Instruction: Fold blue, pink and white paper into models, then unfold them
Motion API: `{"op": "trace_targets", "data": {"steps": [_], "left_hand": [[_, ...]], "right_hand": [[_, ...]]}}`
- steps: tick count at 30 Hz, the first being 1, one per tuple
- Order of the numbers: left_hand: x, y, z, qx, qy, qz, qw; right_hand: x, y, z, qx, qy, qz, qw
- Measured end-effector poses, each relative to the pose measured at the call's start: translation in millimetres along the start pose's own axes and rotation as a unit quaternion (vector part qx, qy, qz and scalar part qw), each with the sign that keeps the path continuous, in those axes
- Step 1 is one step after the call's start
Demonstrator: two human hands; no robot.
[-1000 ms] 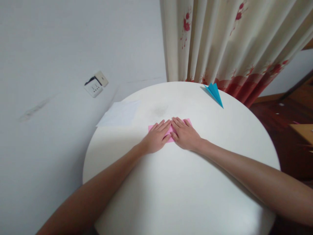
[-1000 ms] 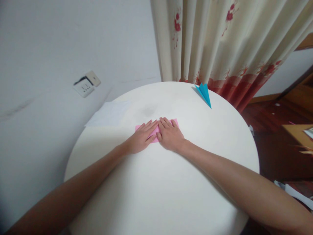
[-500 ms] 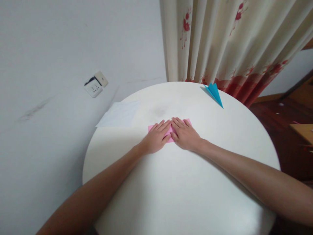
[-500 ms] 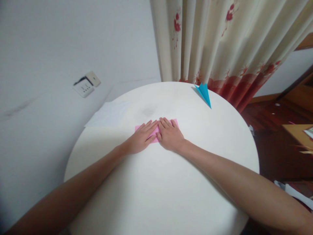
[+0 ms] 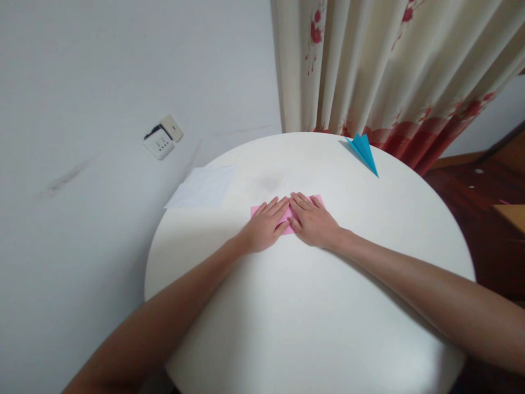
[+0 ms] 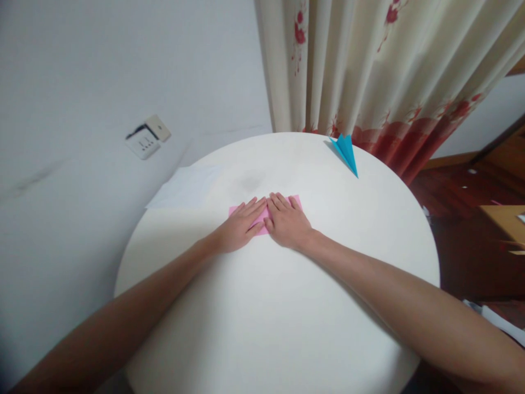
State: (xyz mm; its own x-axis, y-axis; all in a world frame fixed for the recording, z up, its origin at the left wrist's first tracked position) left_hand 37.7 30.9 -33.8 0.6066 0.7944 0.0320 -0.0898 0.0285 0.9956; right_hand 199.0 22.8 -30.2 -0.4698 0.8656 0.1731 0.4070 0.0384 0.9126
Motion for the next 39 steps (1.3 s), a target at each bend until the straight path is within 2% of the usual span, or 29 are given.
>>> {"op": "trace_targets", "data": {"steps": [39], "left_hand": [[1.7, -3.0, -2.1, 0.003, -0.006, 0.002, 1.000]], "right_hand": [[-0.2, -1.0, 1.5, 0.009, 0.002, 0.006, 1.000]]}}
Point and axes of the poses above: each hand's wrist, its own x-axis towards the middle knuckle, its own y-axis out of the back of the hand, z = x × y, the point moved 3 cm from there along x, towards the middle knuckle, and after that the axes turned 8 degrees about x, right-handed, at the moved point
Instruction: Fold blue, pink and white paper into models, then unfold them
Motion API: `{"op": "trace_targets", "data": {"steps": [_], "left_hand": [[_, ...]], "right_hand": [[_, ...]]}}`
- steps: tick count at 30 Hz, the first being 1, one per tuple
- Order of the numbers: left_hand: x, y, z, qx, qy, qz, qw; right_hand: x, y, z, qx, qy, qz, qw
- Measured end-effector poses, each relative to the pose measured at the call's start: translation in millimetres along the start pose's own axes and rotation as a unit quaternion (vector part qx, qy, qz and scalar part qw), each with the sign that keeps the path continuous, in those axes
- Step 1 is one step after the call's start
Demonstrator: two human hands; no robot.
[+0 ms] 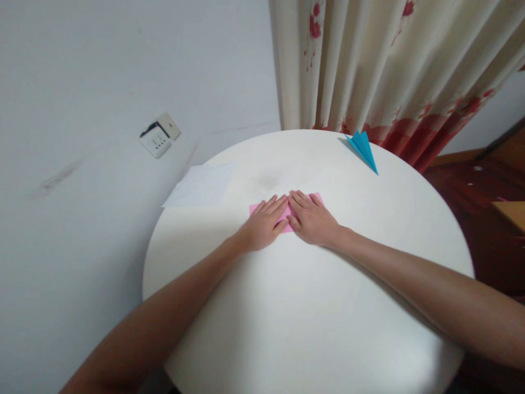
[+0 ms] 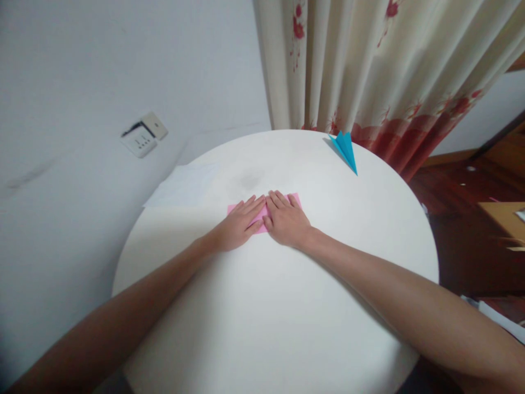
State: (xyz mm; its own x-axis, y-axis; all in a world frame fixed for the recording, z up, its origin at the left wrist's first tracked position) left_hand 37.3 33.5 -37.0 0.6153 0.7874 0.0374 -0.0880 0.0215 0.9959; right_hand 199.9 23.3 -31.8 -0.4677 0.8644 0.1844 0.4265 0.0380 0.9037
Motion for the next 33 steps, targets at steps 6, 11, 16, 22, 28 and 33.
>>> {"op": "trace_targets", "data": {"steps": [6, 11, 16, 22, 28, 33], "left_hand": [[-0.3, 1.5, 1.3, -0.006, 0.003, 0.001, 1.000], [0.0, 1.2, 1.0, -0.005, 0.006, -0.005, 1.000], [0.0, 1.2, 0.7, -0.007, 0.005, -0.002, 1.000], [-0.5, 1.6, 0.9, -0.007, 0.001, 0.002, 1.000], [-0.2, -0.2, -0.1, 0.001, 0.003, -0.001, 1.000], [-0.8, 1.6, 0.9, 0.007, 0.003, -0.002, 1.000]], "right_hand": [[0.1, -0.3, -0.2, -0.003, 0.001, -0.002, 1.000], [-0.3, 0.7, -0.7, -0.004, 0.002, 0.000, 1.000], [-0.5, 0.7, -0.7, -0.003, -0.001, -0.003, 1.000], [0.4, 0.5, -0.3, -0.006, -0.001, -0.006, 1.000], [0.2, -0.6, -0.6, -0.010, -0.001, -0.005, 1.000], [-0.5, 1.6, 3.8, -0.025, -0.031, 0.000, 0.999]]}}
Point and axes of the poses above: each hand's wrist, its own x-axis towards the middle knuckle, its own y-axis out of the back of the hand, z = x × y, the point moved 3 cm from there along x, towards the middle knuckle, and after that the axes turned 8 degrees about x, right-handed, at the moved point
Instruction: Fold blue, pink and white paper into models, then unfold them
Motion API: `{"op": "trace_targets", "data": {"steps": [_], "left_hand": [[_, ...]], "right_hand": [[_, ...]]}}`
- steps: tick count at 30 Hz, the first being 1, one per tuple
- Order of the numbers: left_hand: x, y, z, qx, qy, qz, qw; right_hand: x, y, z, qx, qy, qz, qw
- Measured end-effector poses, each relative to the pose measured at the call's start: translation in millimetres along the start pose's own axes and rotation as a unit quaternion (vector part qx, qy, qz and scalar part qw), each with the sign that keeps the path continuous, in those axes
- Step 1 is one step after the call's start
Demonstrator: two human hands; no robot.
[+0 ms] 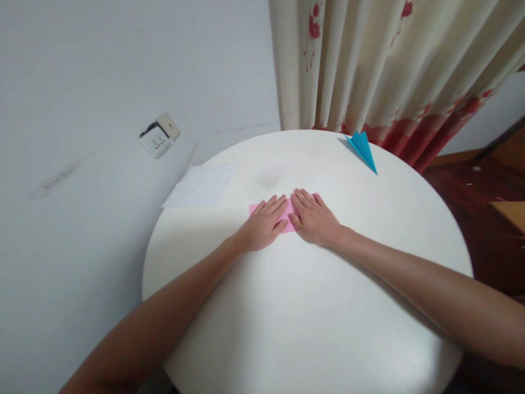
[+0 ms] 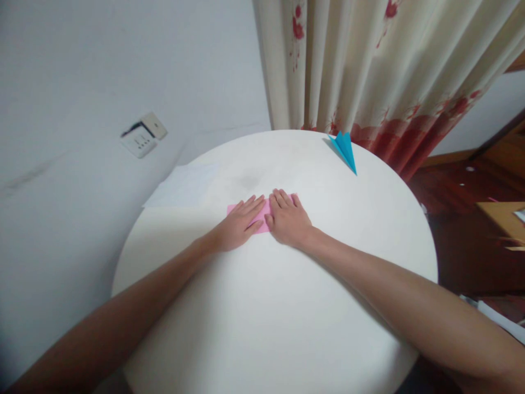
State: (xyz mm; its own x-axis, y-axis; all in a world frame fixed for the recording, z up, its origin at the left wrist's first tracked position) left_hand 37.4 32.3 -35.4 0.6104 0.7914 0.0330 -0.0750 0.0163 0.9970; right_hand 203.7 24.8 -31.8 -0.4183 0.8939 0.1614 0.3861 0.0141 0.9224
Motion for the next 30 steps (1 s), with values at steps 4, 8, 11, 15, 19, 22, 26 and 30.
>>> {"op": "trace_targets", "data": {"steps": [4, 8, 11, 15, 19, 22, 26, 30], "left_hand": [[-1, 0.6, 0, 0.003, 0.004, -0.003, 1.000], [-1, -0.1, -1, 0.005, 0.003, 0.000, 1.000], [-1, 0.3, 0, 0.004, 0.003, -0.001, 1.000], [0, 1.8, 2, 0.001, 0.004, -0.006, 1.000], [0, 1.4, 2, -0.001, 0.005, -0.007, 1.000], [0, 0.5, 1, -0.003, 0.001, -0.001, 1.000], [0, -0.4, 0, -0.002, 0.001, 0.001, 1.000], [0, -0.4, 0, 0.006, 0.002, 0.000, 1.000]], "right_hand": [[-1, 4, 5, -0.010, -0.031, -0.012, 0.999], [-2, 4, 6, -0.022, -0.027, -0.006, 0.999], [-2, 3, 4, -0.033, -0.008, 0.010, 0.999], [-2, 0, -2, -0.021, 0.059, -0.004, 0.998], [-1, -4, -4, 0.002, 0.073, -0.021, 0.997], [-1, -5, -3, 0.014, 0.071, -0.013, 0.997], [-1, -5, -3, 0.015, 0.065, -0.012, 0.998], [0, -3, -4, 0.014, 0.050, -0.015, 0.999]]}}
Point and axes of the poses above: each hand's wrist, its own x-axis towards the middle knuckle, its own y-axis out of the back of the hand, z = x × y, the point moved 3 cm from there along x, towards the middle knuckle, and after that the axes turned 8 degrees about x, right-handed, at the moved point
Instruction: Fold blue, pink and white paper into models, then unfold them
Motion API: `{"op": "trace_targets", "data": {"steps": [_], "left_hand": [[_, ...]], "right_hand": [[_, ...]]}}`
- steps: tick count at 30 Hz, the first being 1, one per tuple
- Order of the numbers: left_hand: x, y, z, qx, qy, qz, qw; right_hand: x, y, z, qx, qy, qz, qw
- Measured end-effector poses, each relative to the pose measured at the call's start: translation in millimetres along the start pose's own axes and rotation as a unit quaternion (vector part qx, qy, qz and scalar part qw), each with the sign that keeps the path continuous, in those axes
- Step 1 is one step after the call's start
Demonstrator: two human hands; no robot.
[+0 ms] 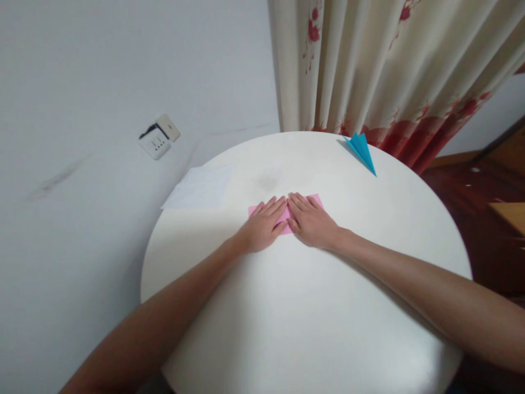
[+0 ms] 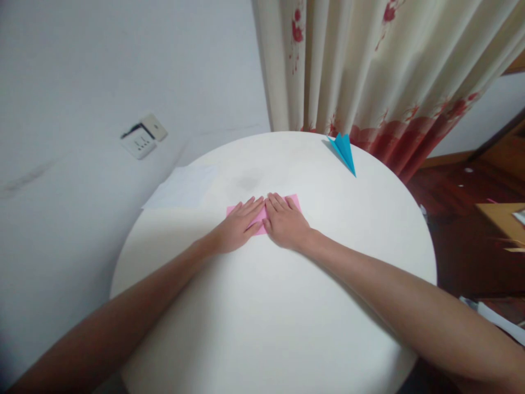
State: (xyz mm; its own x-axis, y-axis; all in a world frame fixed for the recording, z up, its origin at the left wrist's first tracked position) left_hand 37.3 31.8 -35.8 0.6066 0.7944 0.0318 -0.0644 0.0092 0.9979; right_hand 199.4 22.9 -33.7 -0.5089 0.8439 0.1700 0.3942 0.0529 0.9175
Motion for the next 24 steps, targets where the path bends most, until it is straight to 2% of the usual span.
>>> {"op": "trace_targets", "data": {"steps": [9, 12, 18, 24], "left_hand": [[-1.4, 2.4, 1.1, 0.019, 0.042, -0.025, 0.999], [-1.2, 2.3, 1.3, 0.022, 0.047, -0.020, 0.998], [-0.2, 1.4, 0.7, 0.026, 0.036, -0.011, 0.999], [-0.3, 0.5, -1.4, 0.023, 0.033, -0.009, 0.999]], "right_hand": [[-0.2, 3.0, 8.8, -0.019, -0.057, 0.017, 0.998], [-0.7, 3.4, 7.9, -0.023, -0.046, 0.021, 0.998], [-0.7, 0.5, 0.0, -0.002, 0.036, -0.011, 0.999], [1.0, 0.5, 1.0, 0.009, 0.021, -0.013, 1.000]]}}
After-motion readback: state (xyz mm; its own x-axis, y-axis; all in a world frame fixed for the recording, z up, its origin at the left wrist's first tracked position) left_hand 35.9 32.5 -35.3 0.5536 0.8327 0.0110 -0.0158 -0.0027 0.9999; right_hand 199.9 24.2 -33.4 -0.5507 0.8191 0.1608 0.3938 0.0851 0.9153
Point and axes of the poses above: each hand's wrist, its own x-axis towards the middle knuckle, its own y-axis out of the back of the hand, z = x × y, the point moved 3 cm from there along x, towards the middle knuckle, and after that the axes turned 8 degrees about x, right-handed, at the moved point
